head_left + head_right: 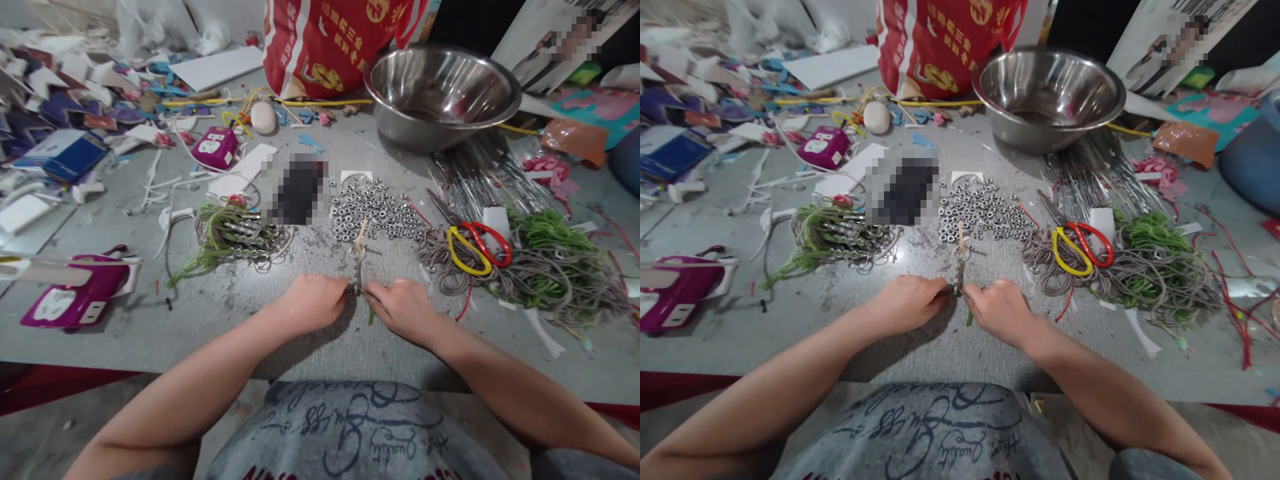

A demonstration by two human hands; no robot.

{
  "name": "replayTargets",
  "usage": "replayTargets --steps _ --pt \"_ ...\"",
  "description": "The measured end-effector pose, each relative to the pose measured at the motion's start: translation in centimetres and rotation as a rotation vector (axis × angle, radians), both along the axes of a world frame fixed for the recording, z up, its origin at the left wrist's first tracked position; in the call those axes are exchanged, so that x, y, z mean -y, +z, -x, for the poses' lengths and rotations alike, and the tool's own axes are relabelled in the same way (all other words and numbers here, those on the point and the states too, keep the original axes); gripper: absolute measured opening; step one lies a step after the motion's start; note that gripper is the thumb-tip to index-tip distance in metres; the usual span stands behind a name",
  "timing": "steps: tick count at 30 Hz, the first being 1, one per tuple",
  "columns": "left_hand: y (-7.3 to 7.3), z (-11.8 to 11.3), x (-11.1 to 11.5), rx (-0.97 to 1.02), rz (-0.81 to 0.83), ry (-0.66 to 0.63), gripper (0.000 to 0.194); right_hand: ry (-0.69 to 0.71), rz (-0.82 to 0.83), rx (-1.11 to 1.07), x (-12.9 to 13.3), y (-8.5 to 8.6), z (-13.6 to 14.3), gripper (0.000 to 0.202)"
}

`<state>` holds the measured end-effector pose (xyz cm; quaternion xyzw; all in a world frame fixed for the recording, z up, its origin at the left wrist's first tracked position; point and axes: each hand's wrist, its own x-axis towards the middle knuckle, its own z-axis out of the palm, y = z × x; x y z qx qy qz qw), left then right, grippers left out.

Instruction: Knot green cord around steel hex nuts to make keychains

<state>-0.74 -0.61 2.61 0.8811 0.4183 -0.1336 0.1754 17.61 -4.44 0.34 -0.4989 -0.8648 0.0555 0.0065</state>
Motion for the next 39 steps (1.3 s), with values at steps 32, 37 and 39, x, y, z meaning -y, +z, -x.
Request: replayTargets --steps 32,37,39 --pt "0.57 0.70 -0.53 -0.023 0.049 -0.162 0.026 0.146 -0.044 -0.023 -0.16 0.23 -0.64 0.031" --pt "0.53 0.76 -0.59 -0.018 0.052 -0.174 0.026 0.209 -0.067 -0.067 -0.06 0.09 -0.83 0.031" --pt "0.50 0.83 -0.56 -0.021 0.047 -0.183 0.026 0.250 -0.090 -0.100 -0.01 -0.07 -0.87 0.032"
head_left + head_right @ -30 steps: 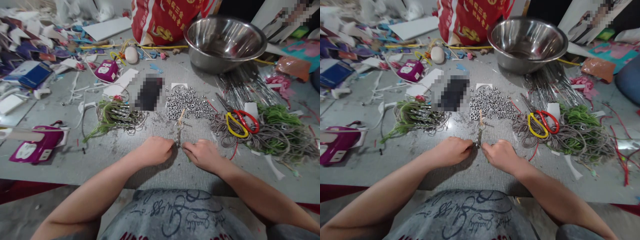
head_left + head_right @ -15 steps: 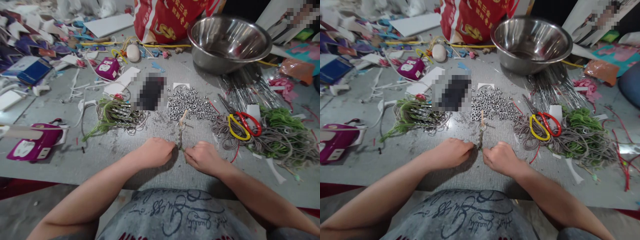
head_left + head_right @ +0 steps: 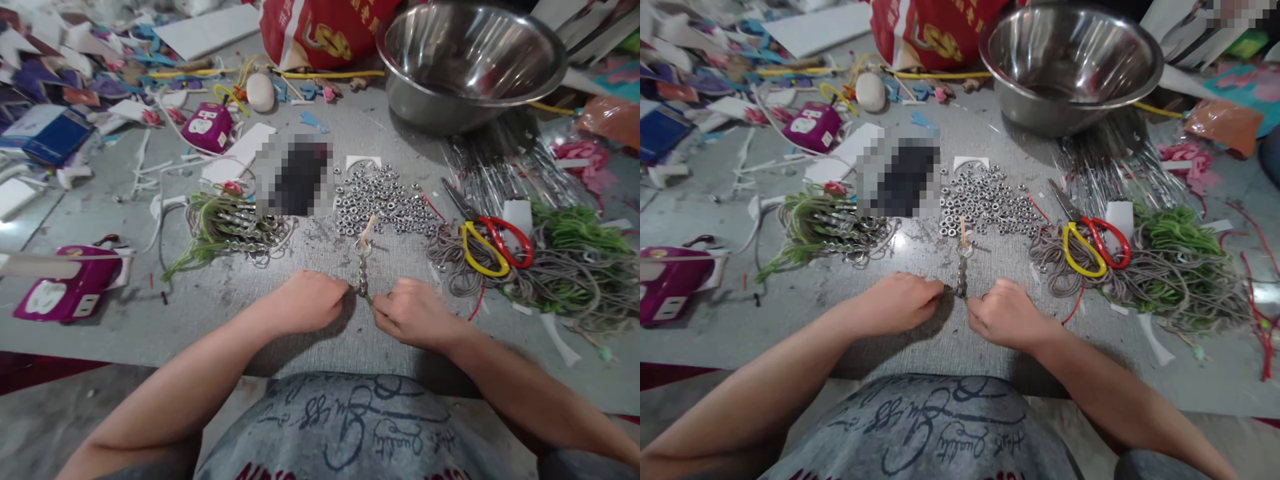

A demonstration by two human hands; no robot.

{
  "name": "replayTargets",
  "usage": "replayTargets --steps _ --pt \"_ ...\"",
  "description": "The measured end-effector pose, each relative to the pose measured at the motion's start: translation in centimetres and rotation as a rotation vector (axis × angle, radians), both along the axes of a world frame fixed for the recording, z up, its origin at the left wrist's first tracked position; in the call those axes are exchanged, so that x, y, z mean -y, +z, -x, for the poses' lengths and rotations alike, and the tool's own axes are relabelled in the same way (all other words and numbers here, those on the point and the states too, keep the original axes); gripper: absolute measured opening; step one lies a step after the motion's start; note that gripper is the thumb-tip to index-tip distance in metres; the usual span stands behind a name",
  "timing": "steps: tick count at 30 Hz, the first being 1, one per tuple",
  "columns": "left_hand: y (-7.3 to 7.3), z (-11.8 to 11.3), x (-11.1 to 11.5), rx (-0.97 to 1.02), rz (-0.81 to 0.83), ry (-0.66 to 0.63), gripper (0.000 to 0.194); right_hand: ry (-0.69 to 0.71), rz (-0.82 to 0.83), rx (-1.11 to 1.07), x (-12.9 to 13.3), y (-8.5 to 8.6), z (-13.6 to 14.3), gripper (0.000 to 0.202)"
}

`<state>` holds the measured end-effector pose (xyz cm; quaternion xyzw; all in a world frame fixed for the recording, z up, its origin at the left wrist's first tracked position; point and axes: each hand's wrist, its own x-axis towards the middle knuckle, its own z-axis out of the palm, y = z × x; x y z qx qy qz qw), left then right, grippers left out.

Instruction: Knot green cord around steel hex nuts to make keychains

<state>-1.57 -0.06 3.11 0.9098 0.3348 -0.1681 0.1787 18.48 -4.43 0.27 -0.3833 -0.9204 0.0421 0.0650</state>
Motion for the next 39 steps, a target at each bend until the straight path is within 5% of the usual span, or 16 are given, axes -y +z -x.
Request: replayTargets --steps 10,17,23,39 --pt "-0.14 -0.02 0.18 0.008 -0.019 0.004 0.023 0.117 -0.020 -0.026 -0.07 -0.29 0.34 0.030" --pt "-0.01 -0.28 0.53 0.024 -0.042 0.125 0.034 0.078 0.000 -0.047 0.13 -0.54 0.53 0.032" --pt "-0.08 0.02 0.15 -0.005 -0.021 -0.050 0.022 0.059 -0.030 -0.050 0.20 -0.48 0.63 0.031" --pt "0.61 0.24 -0.27 0.005 0.040 -0.144 0.020 0.060 -0.027 -0.058 0.13 -0.35 0.68 0.032"
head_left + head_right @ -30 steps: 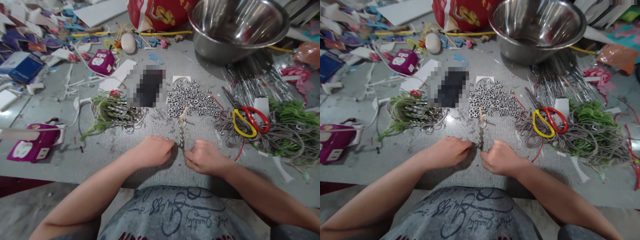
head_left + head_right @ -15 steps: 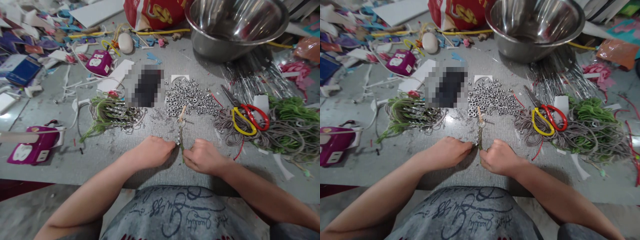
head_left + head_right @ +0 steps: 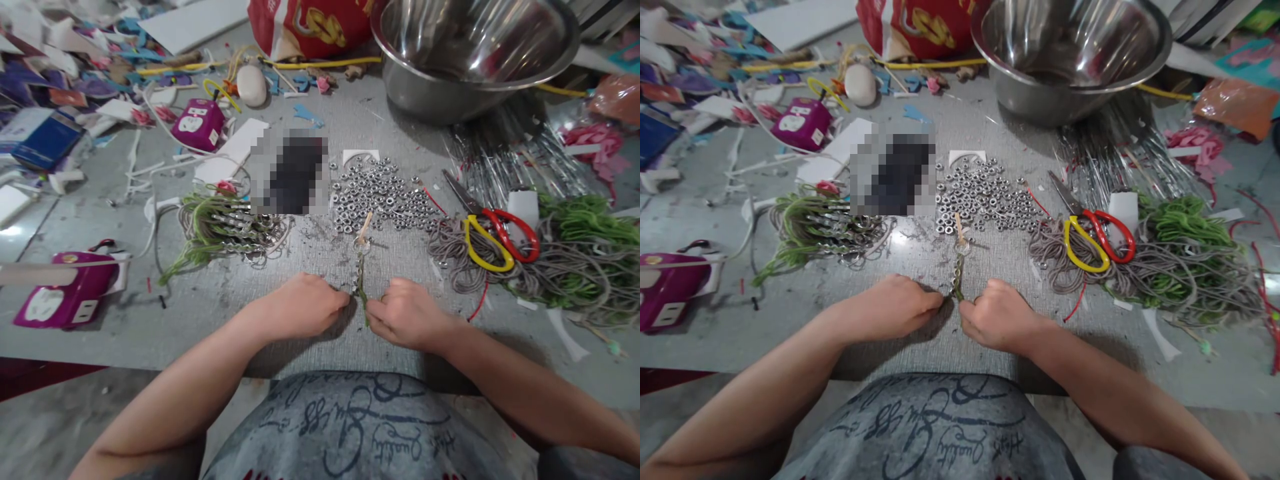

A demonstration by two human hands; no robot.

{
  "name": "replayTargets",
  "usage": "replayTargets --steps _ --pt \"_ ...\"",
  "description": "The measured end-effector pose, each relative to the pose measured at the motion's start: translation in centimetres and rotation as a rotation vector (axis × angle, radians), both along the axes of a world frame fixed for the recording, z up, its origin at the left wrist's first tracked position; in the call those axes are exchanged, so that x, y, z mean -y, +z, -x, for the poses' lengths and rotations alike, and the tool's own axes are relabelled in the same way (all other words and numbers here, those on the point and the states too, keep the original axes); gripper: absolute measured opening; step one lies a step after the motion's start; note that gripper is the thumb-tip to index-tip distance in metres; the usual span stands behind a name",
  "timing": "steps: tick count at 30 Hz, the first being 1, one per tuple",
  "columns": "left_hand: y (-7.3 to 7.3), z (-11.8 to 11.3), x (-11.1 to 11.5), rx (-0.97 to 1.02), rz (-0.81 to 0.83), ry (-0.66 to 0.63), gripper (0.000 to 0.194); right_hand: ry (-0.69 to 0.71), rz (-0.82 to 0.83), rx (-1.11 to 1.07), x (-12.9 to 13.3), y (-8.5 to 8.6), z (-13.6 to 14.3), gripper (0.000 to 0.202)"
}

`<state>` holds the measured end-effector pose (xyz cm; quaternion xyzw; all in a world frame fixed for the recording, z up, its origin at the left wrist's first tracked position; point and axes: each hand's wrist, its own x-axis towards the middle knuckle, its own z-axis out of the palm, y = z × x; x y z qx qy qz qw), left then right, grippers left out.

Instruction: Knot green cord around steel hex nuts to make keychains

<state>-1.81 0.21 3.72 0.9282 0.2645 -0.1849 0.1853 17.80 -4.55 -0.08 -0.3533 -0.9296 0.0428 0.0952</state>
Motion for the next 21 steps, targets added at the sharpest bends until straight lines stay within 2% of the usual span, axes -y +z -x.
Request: replayTargets --steps 7,10,13,15,18,21 --pt "0.0 0.0 0.1 0.017 0.012 0.028 0.021 -0.002 0.034 -0.012 0.2 0.0 0.1 0.034" --pt "-0.1 0.1 0.0 0.059 0.029 0.058 0.030 -0.054 0.132 0.011 0.0 0.8 0.0 0.035" --pt "0.0 0.4 -0.3 0.151 0.032 0.085 0.043 -0.220 0.286 -0.004 -0.8 1.9 -0.4 0.032" --pt "-0.1 0.5 -0.4 0.215 -0.020 0.111 0.048 -0.347 0.325 -0.090 -1.9 2.5 -0.7 0.027" --pt "-0.4 0.5 -0.5 0.321 -0.129 0.156 0.050 -0.497 0.342 -0.234 -4.0 2.9 -1.0 0.020" --pt "-1.1 0.3 -0.5 0.456 -0.226 0.254 0.046 -0.628 0.409 -0.301 -6.0 2.9 -0.5 0.018"
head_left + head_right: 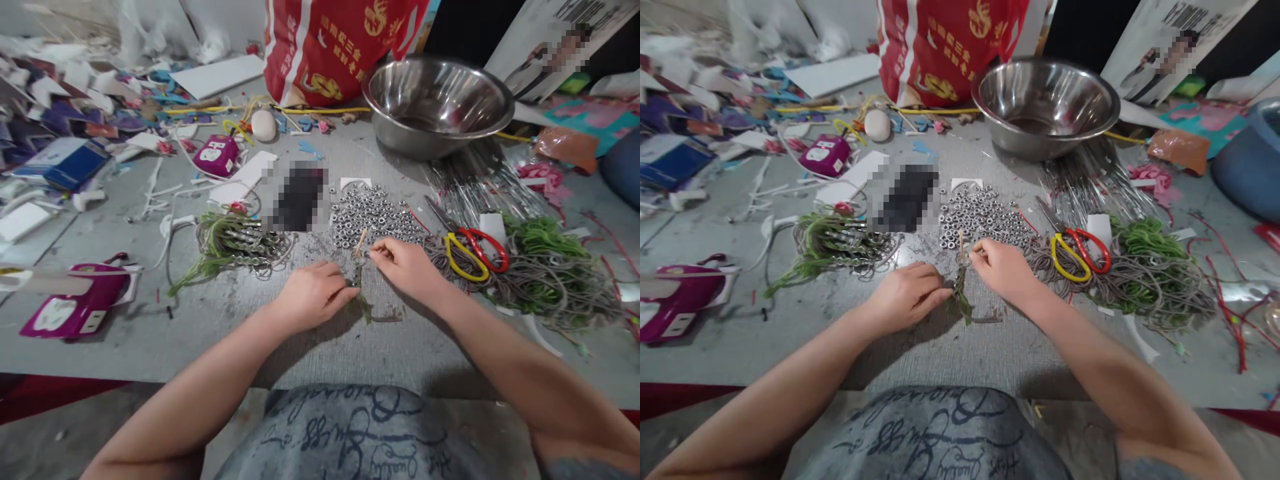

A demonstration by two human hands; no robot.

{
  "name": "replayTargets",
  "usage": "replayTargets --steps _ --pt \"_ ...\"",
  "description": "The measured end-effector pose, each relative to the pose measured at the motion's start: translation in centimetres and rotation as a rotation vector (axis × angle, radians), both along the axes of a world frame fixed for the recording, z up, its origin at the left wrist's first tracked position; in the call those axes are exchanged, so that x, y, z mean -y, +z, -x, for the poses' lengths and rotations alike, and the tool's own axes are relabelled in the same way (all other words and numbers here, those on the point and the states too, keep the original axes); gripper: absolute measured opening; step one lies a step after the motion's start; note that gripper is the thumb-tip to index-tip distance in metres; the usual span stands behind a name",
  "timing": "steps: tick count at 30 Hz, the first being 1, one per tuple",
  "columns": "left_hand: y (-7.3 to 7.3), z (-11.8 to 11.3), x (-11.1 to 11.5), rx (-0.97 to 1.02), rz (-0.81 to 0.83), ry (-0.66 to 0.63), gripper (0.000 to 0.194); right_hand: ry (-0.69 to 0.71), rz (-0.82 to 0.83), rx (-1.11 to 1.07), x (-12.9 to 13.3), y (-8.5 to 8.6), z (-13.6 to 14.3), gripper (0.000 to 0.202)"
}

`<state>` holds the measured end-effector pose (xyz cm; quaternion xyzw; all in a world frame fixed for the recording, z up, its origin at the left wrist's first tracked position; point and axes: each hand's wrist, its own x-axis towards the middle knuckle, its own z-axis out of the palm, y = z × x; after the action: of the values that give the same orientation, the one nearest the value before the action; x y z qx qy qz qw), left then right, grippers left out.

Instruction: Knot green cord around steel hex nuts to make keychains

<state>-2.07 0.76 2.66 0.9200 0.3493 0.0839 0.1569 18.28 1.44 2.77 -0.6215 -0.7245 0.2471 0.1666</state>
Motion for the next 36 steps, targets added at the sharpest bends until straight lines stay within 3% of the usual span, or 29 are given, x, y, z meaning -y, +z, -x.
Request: replayTargets --steps 4,7,9,16,20,22,24,28,30,33,36 --pt "-0.8 -0.2 -0.1 0.149 -0.013 0.119 0.033 -0.009 0.131 0.029 -2.0 -0.5 0.9 0.016" --pt "-1.1 -0.2 -0.2 0.230 0.013 0.171 0.025 0.067 0.187 -0.091 -2.6 -1.1 1.1 0.019" --pt "-1.3 -0.2 -0.2 0.286 0.021 0.209 0.023 0.038 0.184 -0.192 -2.8 -1.2 1.0 0.019" --pt "-1.3 -0.1 -0.3 0.461 0.061 0.270 0.047 -0.106 -0.131 -0.458 -1.8 0.2 1.4 0.016" --pt "-1.1 0.0 -0.2 0.557 0.148 0.234 0.065 0.040 -0.180 -0.503 0.1 1.8 2.6 0.012" --pt "-0.9 0.1 -0.1 0.620 0.265 0.178 0.065 0.164 -0.103 -0.507 1.1 2.3 3.2 0.010" --pt "-0.6 0.1 -0.1 0.653 0.435 0.120 0.055 0.199 -0.016 -0.564 1.9 2.5 3.5 0.011" --pt "0.0 0.2 -0.5 0.519 0.801 0.055 0.028 0.062 0.096 -0.758 2.7 1.9 2.7 0.015" --pt "0.4 0.4 -0.9 0.402 0.892 0.083 0.022 -0.039 0.113 -0.791 2.7 1.3 1.8 0.020" --pt "1.3 0.9 -1.4 0.331 0.824 0.136 0.023 -0.125 0.133 -0.776 2.8 0.3 0.5 0.026" --pt "2.3 1.4 -1.4 0.254 0.674 0.186 0.033 -0.105 0.198 -0.724 3.0 -1.0 -0.2 0.026"
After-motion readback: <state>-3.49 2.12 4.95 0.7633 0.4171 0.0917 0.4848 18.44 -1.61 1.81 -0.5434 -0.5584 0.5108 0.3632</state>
